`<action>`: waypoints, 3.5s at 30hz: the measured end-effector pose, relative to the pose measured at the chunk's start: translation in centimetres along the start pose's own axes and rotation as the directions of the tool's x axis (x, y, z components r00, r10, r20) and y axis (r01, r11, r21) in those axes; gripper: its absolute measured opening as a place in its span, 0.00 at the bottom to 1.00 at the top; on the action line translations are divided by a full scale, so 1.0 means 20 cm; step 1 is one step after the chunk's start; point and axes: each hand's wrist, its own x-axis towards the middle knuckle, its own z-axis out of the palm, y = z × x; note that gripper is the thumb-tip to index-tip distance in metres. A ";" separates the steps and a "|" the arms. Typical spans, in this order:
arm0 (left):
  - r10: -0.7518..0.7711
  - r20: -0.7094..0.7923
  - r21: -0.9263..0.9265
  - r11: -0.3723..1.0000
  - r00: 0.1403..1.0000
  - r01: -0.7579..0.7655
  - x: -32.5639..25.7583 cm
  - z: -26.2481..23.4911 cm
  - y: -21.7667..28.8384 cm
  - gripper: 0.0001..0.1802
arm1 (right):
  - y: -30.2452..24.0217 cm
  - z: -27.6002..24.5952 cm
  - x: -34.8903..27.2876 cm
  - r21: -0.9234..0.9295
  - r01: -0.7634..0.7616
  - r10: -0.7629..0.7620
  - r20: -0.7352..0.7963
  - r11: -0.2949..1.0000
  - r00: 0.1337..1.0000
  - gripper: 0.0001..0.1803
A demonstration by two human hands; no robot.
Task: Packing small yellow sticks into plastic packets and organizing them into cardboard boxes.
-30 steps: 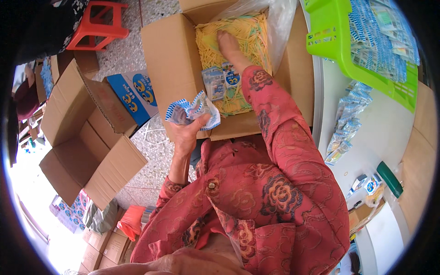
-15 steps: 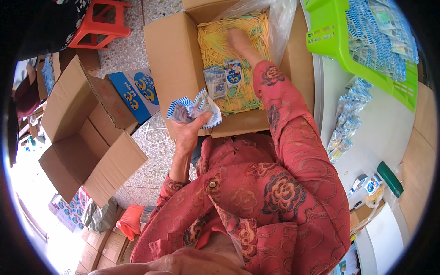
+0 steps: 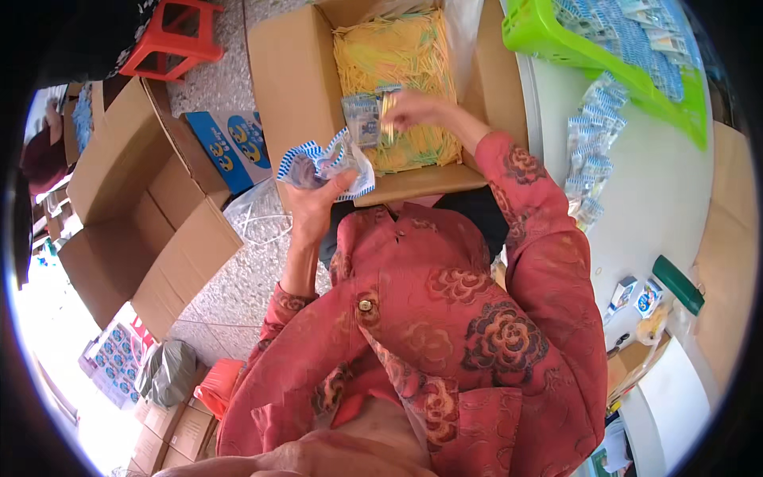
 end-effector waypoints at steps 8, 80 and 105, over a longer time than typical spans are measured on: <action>0.064 0.061 0.018 0.998 0.996 -0.065 -0.11 0.03 0.03 0.16 | 0.21 0.17 -0.20 -0.454 0.001 -0.027 -0.050 0.891 0.998 0.12; 0.081 0.261 0.146 0.982 0.962 -0.122 -0.18 0.11 -0.03 0.13 | -0.41 0.64 -1.08 -0.803 0.547 -0.786 0.174 0.235 0.594 0.18; 0.213 0.102 0.092 0.971 0.972 -0.222 -0.10 -0.02 0.06 0.15 | -0.27 0.19 -0.51 -0.857 0.271 -0.681 -0.121 0.439 0.722 0.15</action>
